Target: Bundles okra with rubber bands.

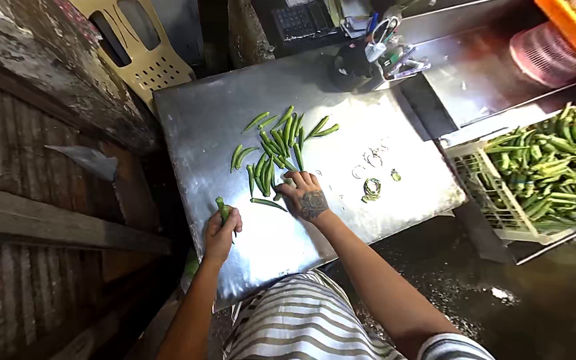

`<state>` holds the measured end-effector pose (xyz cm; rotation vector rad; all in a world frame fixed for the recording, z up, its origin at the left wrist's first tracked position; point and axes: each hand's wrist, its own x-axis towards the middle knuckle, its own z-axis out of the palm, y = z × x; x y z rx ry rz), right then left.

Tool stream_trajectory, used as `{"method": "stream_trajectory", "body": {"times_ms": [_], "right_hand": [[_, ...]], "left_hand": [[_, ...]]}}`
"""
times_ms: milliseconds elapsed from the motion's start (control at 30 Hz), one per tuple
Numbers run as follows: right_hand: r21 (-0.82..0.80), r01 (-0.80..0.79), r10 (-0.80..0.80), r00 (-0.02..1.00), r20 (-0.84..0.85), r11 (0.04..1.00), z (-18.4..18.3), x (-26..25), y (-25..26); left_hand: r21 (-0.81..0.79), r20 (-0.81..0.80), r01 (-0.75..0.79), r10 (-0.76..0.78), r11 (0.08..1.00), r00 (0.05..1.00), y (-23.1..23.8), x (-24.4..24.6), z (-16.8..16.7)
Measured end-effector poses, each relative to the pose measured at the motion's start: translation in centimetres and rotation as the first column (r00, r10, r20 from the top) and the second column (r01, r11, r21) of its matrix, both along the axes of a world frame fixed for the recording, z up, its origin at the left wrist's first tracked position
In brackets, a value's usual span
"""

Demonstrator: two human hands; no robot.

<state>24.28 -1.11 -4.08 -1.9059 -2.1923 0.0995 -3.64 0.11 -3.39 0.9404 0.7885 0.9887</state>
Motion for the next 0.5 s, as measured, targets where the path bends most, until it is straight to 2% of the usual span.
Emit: {"method": "stream_trajectory", "body": {"times_ms": [67,167,233,300,333,400,500], "right_hand": [[0.010,-0.044,0.045,0.999,-0.014,0.999,1.4,0.0,0.2],[-0.044,-0.052,0.051,0.998,-0.025,0.998,2.5,-2.3,-0.5],[-0.042,-0.021,0.020,1.000,-0.001,0.999,0.8,-4.4,-1.4],[0.070,0.011,-0.012,1.000,0.014,0.997,-1.8,-5.6,-2.3],[0.103,0.037,-0.035,0.999,-0.024,0.994,-2.4,-5.8,-2.7],[0.064,0.133,-0.116,0.968,-0.221,0.989,-1.7,-6.0,-3.3],[-0.012,0.253,-0.219,0.811,-0.542,0.967,1.9,-6.4,-4.1]], "left_hand": [[0.050,0.068,-0.029,0.026,0.998,0.997,0.5,-0.3,0.2],[-0.047,0.122,-0.024,0.029,0.999,0.992,1.1,-0.1,-0.1],[-0.130,0.134,-0.007,0.025,0.991,0.991,1.4,0.6,-0.4],[-0.150,0.068,-0.020,0.031,0.988,0.997,1.6,1.4,-0.6],[-0.155,0.015,-0.036,0.038,0.987,0.999,1.4,1.8,-0.6],[-0.174,-0.057,-0.054,0.045,0.983,0.997,0.8,2.2,-0.8],[-0.236,-0.009,-0.017,0.015,0.972,1.000,-0.3,3.3,-1.0]]}}
